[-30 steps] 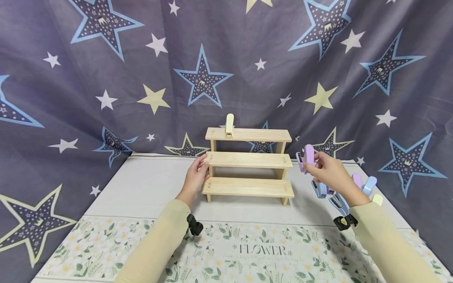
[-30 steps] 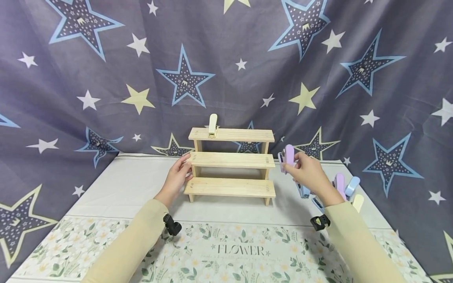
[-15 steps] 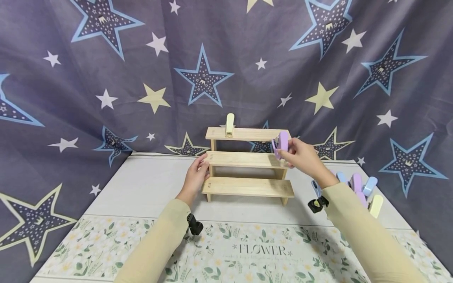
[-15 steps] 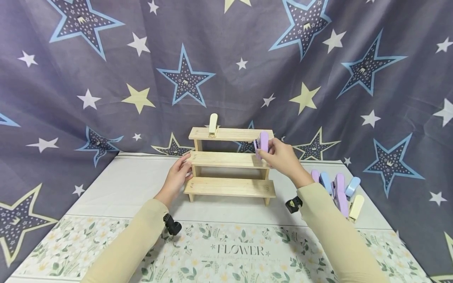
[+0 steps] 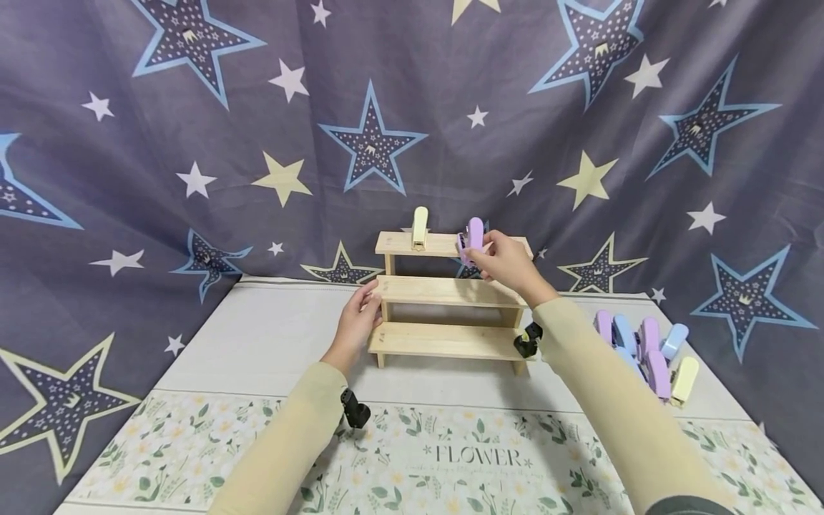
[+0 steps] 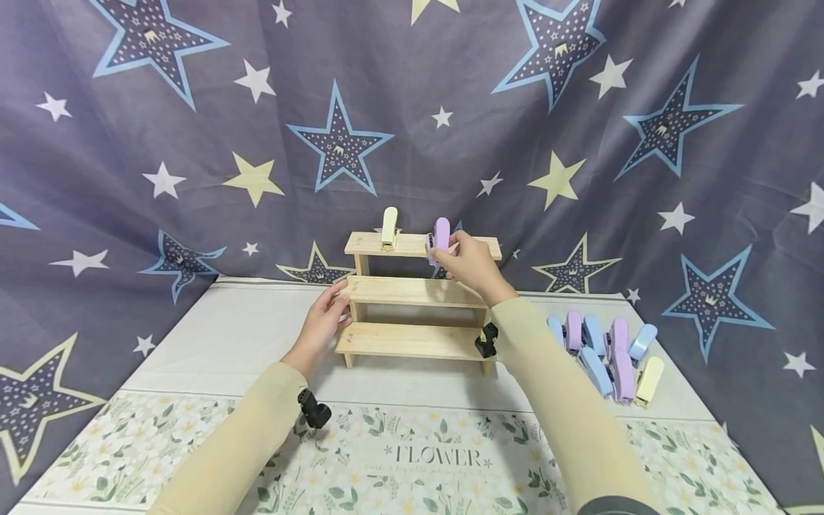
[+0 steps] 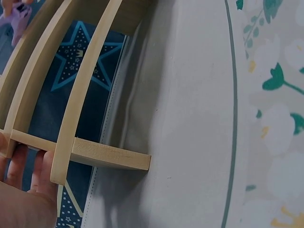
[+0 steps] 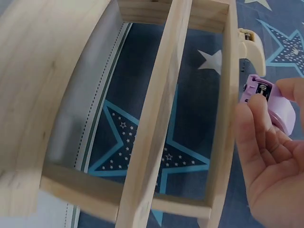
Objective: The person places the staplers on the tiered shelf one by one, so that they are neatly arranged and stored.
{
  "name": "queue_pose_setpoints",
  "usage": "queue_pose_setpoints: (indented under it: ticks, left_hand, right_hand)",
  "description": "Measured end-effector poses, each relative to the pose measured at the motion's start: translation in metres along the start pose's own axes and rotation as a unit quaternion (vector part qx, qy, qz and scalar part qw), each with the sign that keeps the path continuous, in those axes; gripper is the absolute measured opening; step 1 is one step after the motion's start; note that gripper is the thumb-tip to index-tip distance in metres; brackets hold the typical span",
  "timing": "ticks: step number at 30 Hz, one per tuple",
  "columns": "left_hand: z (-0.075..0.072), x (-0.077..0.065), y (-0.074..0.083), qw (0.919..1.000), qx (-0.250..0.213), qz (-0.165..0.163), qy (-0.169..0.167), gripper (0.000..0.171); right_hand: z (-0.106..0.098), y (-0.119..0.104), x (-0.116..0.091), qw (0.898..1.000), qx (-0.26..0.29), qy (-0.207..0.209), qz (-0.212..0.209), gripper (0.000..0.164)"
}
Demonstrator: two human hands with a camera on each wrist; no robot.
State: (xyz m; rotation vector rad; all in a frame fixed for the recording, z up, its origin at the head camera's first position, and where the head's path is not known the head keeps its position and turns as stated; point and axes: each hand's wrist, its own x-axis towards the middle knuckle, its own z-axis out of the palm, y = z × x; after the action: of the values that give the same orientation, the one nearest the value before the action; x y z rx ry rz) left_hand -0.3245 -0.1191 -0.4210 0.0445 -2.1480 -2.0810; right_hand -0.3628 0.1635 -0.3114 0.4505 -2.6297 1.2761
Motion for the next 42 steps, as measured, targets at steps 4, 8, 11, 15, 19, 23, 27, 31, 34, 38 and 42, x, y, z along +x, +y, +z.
queue_pose_setpoints:
  ticks: [4, 8, 11, 15, 19, 23, 27, 31, 34, 38, 42]
  left_hand:
    - [0.000, 0.000, -0.002, 1.0000, 0.000, -0.004, -0.001, 0.043]
    - [0.000, 0.000, -0.003, 1.0000, -0.005, -0.001, 0.002, 0.043]
    - [0.000, 0.001, -0.002, 1.0000, -0.009, -0.001, 0.003, 0.043]
    - [0.000, 0.001, 0.000, 0.9999, -0.011, -0.005, -0.002, 0.045]
    - [0.000, 0.001, 0.001, 0.9998, -0.016, -0.008, -0.006, 0.047]
    - [0.000, 0.002, -0.001, 0.9999, -0.015, -0.005, -0.005, 0.048]
    - [0.001, 0.001, -0.002, 1.0000, -0.008, -0.002, -0.002, 0.046]
    - [0.001, 0.000, -0.002, 1.0000, -0.002, -0.001, 0.001, 0.044]
    - [0.002, 0.000, -0.001, 0.9999, 0.009, -0.004, 0.004, 0.043]
    - [0.002, -0.001, 0.001, 0.9997, 0.023, -0.010, 0.005, 0.043]
    - [0.002, -0.001, 0.002, 0.9996, 0.024, -0.009, 0.004, 0.043]
  right_hand:
    - [0.008, -0.003, 0.010, 1.000, 0.001, 0.005, 0.010, 0.034]
    - [0.012, -0.008, 0.019, 1.000, 0.011, 0.005, 0.019, 0.036]
    - [0.015, -0.011, 0.024, 0.999, 0.012, 0.005, 0.031, 0.038]
    - [0.018, -0.014, 0.028, 0.999, 0.007, 0.011, 0.048, 0.042]
    - [0.023, -0.017, 0.030, 0.998, 0.012, 0.009, 0.060, 0.043]
    - [0.028, -0.020, 0.032, 0.998, -0.004, 0.008, 0.065, 0.043]
    - [0.031, -0.023, 0.032, 0.997, -0.030, 0.018, 0.067, 0.042]
    - [0.033, -0.022, 0.033, 0.996, -0.035, 0.022, 0.073, 0.044]
    - [0.034, -0.021, 0.036, 0.996, -0.036, 0.022, 0.084, 0.046]
    - [0.034, -0.020, 0.038, 0.995, -0.032, 0.023, 0.092, 0.048]
    - [0.034, -0.021, 0.037, 0.995, -0.021, 0.023, 0.094, 0.048]
